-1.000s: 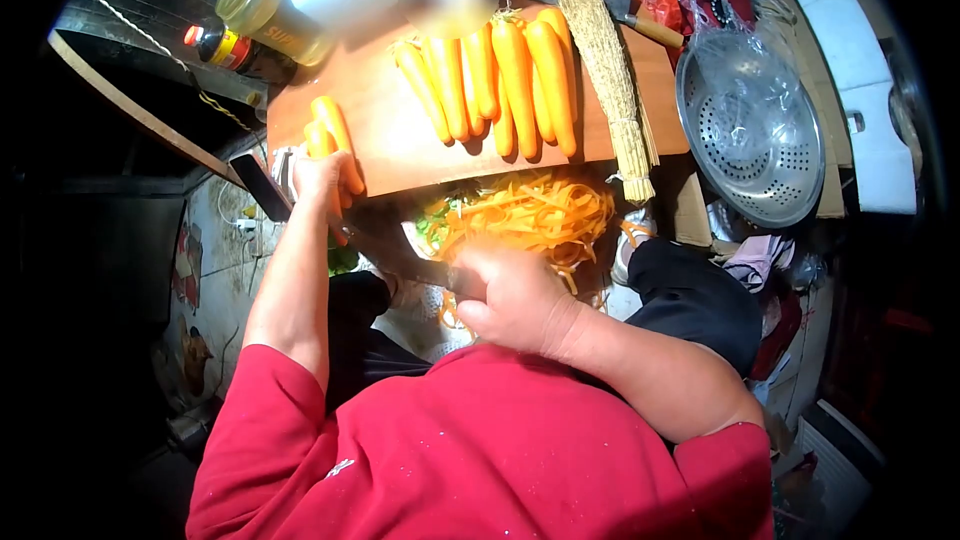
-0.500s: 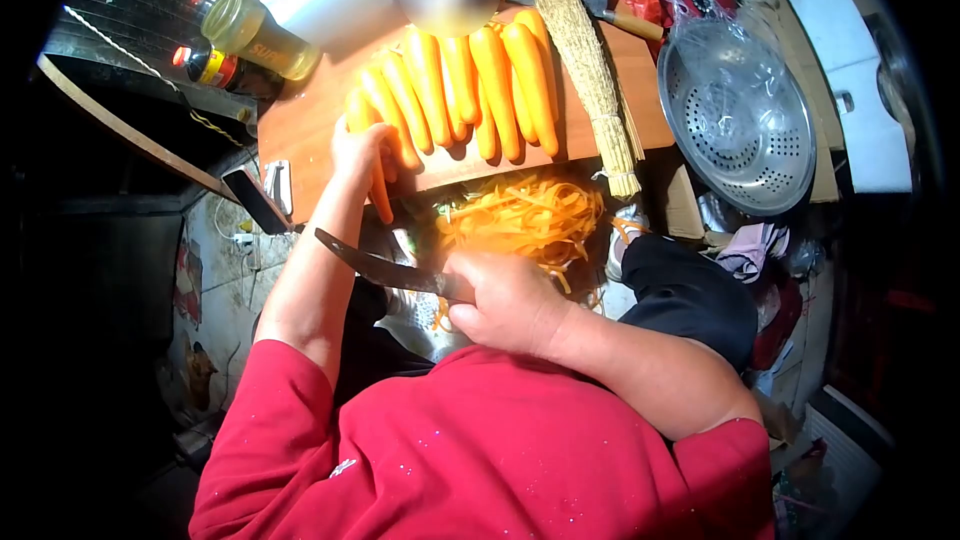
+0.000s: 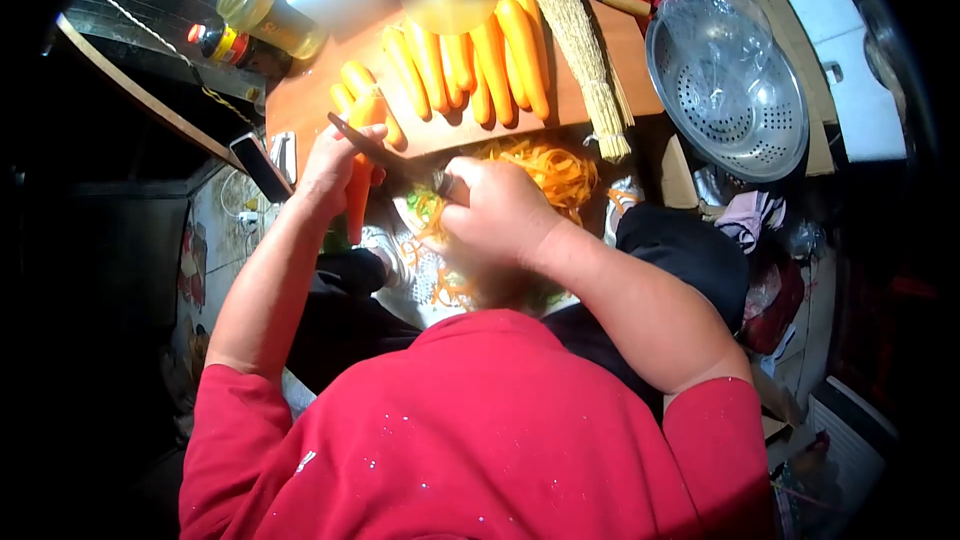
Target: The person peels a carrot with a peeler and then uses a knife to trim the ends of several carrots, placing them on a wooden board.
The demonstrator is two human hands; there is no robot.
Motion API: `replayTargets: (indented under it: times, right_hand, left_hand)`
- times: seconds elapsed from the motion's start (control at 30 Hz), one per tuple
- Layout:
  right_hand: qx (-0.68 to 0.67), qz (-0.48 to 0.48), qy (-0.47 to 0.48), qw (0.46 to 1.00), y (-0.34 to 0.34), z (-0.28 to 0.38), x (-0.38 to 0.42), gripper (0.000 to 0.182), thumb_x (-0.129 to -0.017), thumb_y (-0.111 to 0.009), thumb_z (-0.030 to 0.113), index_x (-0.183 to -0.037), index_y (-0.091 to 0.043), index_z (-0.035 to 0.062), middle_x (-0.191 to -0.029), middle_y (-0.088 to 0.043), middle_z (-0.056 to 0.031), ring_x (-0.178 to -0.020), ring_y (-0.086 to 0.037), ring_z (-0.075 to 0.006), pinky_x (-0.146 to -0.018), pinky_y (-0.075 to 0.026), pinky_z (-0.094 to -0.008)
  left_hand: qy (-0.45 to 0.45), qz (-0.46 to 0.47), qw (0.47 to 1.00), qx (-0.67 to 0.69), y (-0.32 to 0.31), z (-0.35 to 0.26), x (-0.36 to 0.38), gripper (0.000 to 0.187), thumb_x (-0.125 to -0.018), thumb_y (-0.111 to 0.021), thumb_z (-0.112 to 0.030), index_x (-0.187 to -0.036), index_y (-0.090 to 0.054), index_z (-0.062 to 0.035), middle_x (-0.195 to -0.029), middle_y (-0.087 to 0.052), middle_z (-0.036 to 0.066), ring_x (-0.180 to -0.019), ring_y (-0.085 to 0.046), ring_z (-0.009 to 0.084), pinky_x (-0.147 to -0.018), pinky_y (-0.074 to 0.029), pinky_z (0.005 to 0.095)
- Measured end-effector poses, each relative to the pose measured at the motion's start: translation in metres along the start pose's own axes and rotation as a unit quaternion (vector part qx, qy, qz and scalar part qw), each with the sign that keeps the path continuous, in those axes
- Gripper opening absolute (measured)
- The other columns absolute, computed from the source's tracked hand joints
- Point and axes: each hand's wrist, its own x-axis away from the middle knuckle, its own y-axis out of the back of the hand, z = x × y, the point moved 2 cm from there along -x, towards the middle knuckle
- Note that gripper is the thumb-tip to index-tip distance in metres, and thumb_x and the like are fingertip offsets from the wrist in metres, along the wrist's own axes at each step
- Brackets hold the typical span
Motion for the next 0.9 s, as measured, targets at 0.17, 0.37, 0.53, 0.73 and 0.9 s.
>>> replayTargets:
  times: [0.17,0.37,0.53,0.73,0.9]
  right_hand:
    - [0.016,0.037,-0.002,0.999,-0.008,-0.003,0.004,0.024,-0.073,-0.061,0.020,-0.088,-0.061,0.0007,-0.078,-0.063,-0.0226,-0.077,-0.062,-0.0387,-0.071,-0.050,-0.0425]
    - [0.015,0.059,-0.013,0.998,-0.017,-0.004,0.003,0.026,-0.073,-0.062,0.023,-0.087,-0.063,0.0014,-0.080,-0.063,-0.0242,-0.080,-0.062,-0.0403,-0.073,-0.050,-0.0450]
    - [0.009,0.107,-0.054,0.993,-0.021,-0.002,-0.005,0.021,-0.073,-0.060,0.021,-0.080,-0.063,0.0016,-0.077,-0.063,-0.0231,-0.078,-0.062,-0.0404,-0.073,-0.050,-0.0446]
    - [0.013,0.083,-0.052,0.995,-0.023,-0.008,-0.014,0.018,-0.072,-0.059,0.020,-0.078,-0.063,0.0029,-0.075,-0.063,-0.0214,-0.076,-0.062,-0.0396,-0.071,-0.050,-0.0439]
    - [0.046,0.077,-0.054,0.995,-0.025,-0.026,-0.013,0.015,-0.073,-0.059,0.017,-0.077,-0.063,0.0028,-0.071,-0.063,-0.0188,-0.069,-0.062,-0.0351,-0.065,-0.049,-0.0409]
  left_hand:
    - [-0.006,0.112,0.993,-0.020,-0.005,0.009,0.043,0.037,-0.085,-0.066,-0.033,-0.107,-0.057,-0.0043,-0.083,-0.057,0.005,-0.064,-0.055,0.0154,-0.058,-0.046,0.0270]
    - [0.028,0.167,0.985,0.021,-0.001,0.023,0.052,0.040,-0.084,-0.064,-0.025,-0.118,-0.057,-0.0046,-0.092,-0.062,0.001,-0.070,-0.050,0.0076,-0.056,-0.039,0.0223]
    - [0.029,0.149,0.988,-0.019,-0.005,0.023,0.049,0.035,-0.083,-0.063,-0.018,-0.115,-0.060,-0.0041,-0.082,-0.060,-0.001,-0.062,-0.046,0.0052,-0.052,-0.036,0.0217]
    - [0.044,0.128,0.989,-0.064,-0.020,0.013,0.049,0.024,-0.083,-0.066,-0.018,-0.104,-0.066,-0.0055,-0.068,-0.053,-0.005,-0.053,-0.042,0.0035,-0.047,-0.032,0.0203]
    - [0.046,0.120,0.991,-0.042,-0.014,0.013,0.049,0.024,-0.083,-0.068,-0.022,-0.100,-0.064,-0.0052,-0.065,-0.051,-0.004,-0.051,-0.042,0.0048,-0.047,-0.035,0.0214]
